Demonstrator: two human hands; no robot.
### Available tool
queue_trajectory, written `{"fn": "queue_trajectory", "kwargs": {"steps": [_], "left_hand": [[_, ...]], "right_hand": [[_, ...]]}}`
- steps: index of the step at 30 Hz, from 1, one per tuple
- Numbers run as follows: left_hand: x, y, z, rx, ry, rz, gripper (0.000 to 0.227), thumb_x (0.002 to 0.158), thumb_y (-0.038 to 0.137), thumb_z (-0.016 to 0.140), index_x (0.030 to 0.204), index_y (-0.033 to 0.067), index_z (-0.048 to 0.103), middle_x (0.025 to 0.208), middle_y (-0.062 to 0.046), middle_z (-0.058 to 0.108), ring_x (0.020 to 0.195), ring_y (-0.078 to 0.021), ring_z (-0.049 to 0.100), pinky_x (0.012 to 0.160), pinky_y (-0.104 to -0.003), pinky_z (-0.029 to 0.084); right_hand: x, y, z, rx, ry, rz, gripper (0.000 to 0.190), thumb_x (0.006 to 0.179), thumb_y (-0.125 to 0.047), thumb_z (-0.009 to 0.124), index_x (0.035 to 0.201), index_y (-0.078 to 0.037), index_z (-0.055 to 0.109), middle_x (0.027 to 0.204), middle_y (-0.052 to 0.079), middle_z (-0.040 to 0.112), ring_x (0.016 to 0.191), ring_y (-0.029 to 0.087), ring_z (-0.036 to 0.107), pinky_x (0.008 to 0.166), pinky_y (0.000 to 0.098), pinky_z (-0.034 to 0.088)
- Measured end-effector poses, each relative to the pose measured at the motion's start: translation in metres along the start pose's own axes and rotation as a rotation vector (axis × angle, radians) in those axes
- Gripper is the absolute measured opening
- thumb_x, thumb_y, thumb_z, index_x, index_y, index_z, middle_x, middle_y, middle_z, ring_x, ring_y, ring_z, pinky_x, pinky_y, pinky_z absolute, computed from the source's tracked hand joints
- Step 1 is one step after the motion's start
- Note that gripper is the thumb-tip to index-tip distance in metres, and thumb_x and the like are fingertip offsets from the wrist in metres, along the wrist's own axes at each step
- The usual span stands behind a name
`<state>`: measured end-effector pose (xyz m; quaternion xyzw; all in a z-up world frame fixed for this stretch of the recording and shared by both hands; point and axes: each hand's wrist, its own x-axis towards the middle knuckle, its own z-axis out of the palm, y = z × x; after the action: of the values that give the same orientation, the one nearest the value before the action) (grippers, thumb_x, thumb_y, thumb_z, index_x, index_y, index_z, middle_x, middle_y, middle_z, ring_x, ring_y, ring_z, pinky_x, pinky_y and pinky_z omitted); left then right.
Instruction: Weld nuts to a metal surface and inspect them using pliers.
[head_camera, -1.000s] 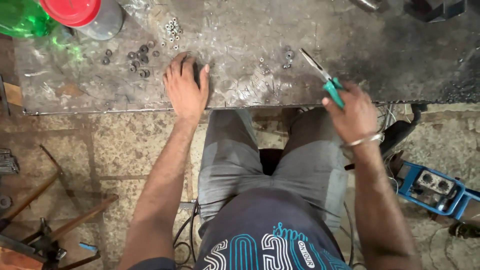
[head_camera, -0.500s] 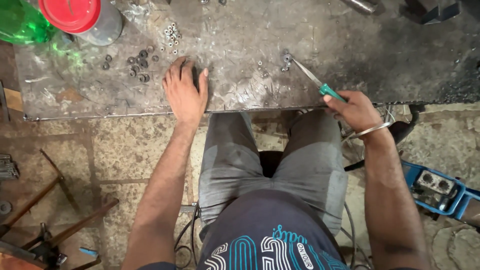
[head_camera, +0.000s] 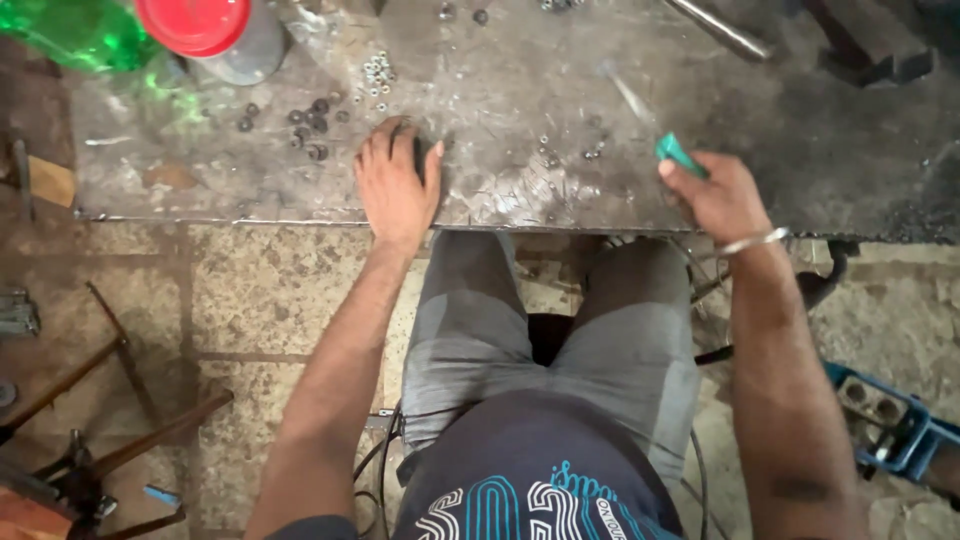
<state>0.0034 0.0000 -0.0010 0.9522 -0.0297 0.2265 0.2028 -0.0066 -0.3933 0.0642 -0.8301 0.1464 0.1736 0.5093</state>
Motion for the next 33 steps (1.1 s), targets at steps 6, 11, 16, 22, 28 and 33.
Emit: {"fn": "queue_trajectory", "kwargs": {"steps": [6, 11, 16, 22, 28, 33], "left_hand": [[0.001, 0.003, -0.002, -0.036, 0.021, -0.018, 0.042, 0.099, 0.036, 0.069, 0.125, 0.0032, 0.066, 0.135, -0.014, 0.059, 0.126, -0.0364, 0.053, 0.108, -0.050, 0.039], [-0.001, 0.002, 0.000, -0.027, 0.020, -0.028, 0.039, 0.099, 0.036, 0.068, 0.122, 0.0035, 0.066, 0.134, -0.013, 0.060, 0.124, -0.0357, 0.054, 0.106, -0.050, 0.040], [0.002, 0.003, 0.000, -0.032, 0.015, -0.028, 0.039, 0.099, 0.036, 0.068, 0.122, 0.0038, 0.067, 0.134, -0.013, 0.060, 0.124, -0.0353, 0.054, 0.106, -0.050, 0.039], [0.002, 0.005, 0.000, -0.038, 0.030, -0.035, 0.040, 0.100, 0.038, 0.067, 0.121, 0.0032, 0.067, 0.134, -0.014, 0.060, 0.125, -0.0350, 0.054, 0.107, -0.050, 0.040], [-0.005, 0.000, -0.008, -0.069, 0.070, -0.071, 0.044, 0.100, 0.042, 0.065, 0.119, 0.0017, 0.067, 0.131, -0.017, 0.062, 0.123, -0.0360, 0.055, 0.106, -0.049, 0.042], [-0.009, -0.006, -0.013, -0.178, 0.160, -0.054, 0.040, 0.098, 0.039, 0.063, 0.122, 0.0064, 0.068, 0.129, -0.012, 0.066, 0.123, -0.0333, 0.057, 0.108, -0.048, 0.042]], "right_hand": [[0.066, -0.062, 0.009, -0.413, 0.124, -0.243, 0.044, 0.101, -0.046, 0.068, 0.093, -0.002, 0.071, 0.079, 0.017, 0.069, 0.076, 0.032, 0.066, 0.071, 0.0467, 0.047], [0.121, -0.051, 0.014, -0.662, 0.251, -0.517, 0.046, 0.098, -0.045, 0.074, 0.089, 0.000, 0.072, 0.090, 0.029, 0.068, 0.090, 0.049, 0.064, 0.078, 0.0551, 0.048], [0.080, -0.050, 0.010, -0.449, 0.331, -0.387, 0.036, 0.099, -0.041, 0.072, 0.098, -0.005, 0.073, 0.089, 0.025, 0.069, 0.088, 0.045, 0.065, 0.078, 0.0532, 0.047], [0.060, 0.044, -0.006, -0.532, 0.531, -0.497, 0.040, 0.103, -0.037, 0.077, 0.105, 0.003, 0.071, 0.109, 0.030, 0.067, 0.100, 0.048, 0.063, 0.084, 0.0550, 0.048], [0.031, 0.120, -0.022, -0.863, 0.788, -0.434, 0.038, 0.098, -0.032, 0.082, 0.104, 0.006, 0.075, 0.115, 0.032, 0.064, 0.104, 0.052, 0.059, 0.083, 0.0620, 0.047], [0.044, 0.180, -0.049, -0.970, 0.908, -0.458, 0.034, 0.094, -0.026, 0.077, 0.116, 0.001, 0.076, 0.122, 0.030, 0.062, 0.121, 0.051, 0.055, 0.097, 0.0651, 0.043]]}}
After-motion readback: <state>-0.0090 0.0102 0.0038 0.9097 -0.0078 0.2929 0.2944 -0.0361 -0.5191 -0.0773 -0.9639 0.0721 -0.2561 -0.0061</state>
